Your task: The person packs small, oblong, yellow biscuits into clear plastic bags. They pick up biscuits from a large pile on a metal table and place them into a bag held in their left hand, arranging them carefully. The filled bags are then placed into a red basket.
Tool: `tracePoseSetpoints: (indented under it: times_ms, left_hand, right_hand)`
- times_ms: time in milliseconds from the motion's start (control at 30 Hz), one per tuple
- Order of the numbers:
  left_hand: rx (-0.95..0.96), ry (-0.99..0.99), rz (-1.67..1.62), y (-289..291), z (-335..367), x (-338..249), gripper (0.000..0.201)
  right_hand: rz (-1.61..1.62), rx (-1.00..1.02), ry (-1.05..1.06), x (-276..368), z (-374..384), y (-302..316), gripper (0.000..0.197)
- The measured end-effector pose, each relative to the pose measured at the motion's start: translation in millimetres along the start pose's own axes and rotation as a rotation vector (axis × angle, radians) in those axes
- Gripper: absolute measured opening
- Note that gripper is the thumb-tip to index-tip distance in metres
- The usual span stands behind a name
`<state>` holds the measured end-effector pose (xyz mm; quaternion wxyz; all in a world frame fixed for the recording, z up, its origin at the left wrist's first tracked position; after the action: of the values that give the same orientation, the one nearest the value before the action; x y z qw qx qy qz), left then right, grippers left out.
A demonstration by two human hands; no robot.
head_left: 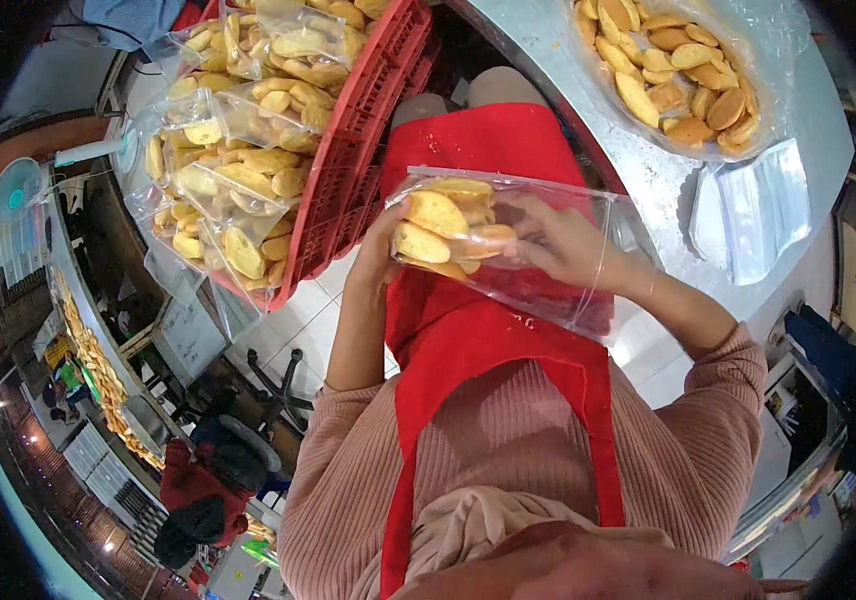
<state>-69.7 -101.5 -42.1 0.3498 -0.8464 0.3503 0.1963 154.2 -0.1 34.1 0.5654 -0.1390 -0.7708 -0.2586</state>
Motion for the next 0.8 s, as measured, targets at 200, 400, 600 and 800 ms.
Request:
tracePoseSetpoints:
  times_ms: [200,400,600,800]
  left_hand:
    - [0.025,0.108,0.012,-3,0,7,0.056]
    - [0.007,0.185,-0.072,-39,-15,8,0.064]
    - [0.031,0.157,0.059,-38,-18,20,0.066]
    - [0.021,0.214,0.048,-40,-22,28,0.053]
  right_hand:
    - [-0.175,0.196,0.04,7,-17,-10,0.055]
    - [-0.326,0.115,0.137,-4,-37,-27,0.039]
    - [-0.22,-0.184,0.262,2,-49,-26,0.028]
    - [-0.188,-0.051,0.126,3,-47,-20,0.026]
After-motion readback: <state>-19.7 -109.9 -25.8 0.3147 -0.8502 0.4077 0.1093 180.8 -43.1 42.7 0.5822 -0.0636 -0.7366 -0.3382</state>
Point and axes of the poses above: each hand's wrist, its own z-axis towards the middle knuckle, its own y-axis out of the back of the hand, x = y × z, the point moved 4 cm from there along z, towards the middle knuckle, and after that the axes turned 8 degrees about -x, right-handed, at the moved point
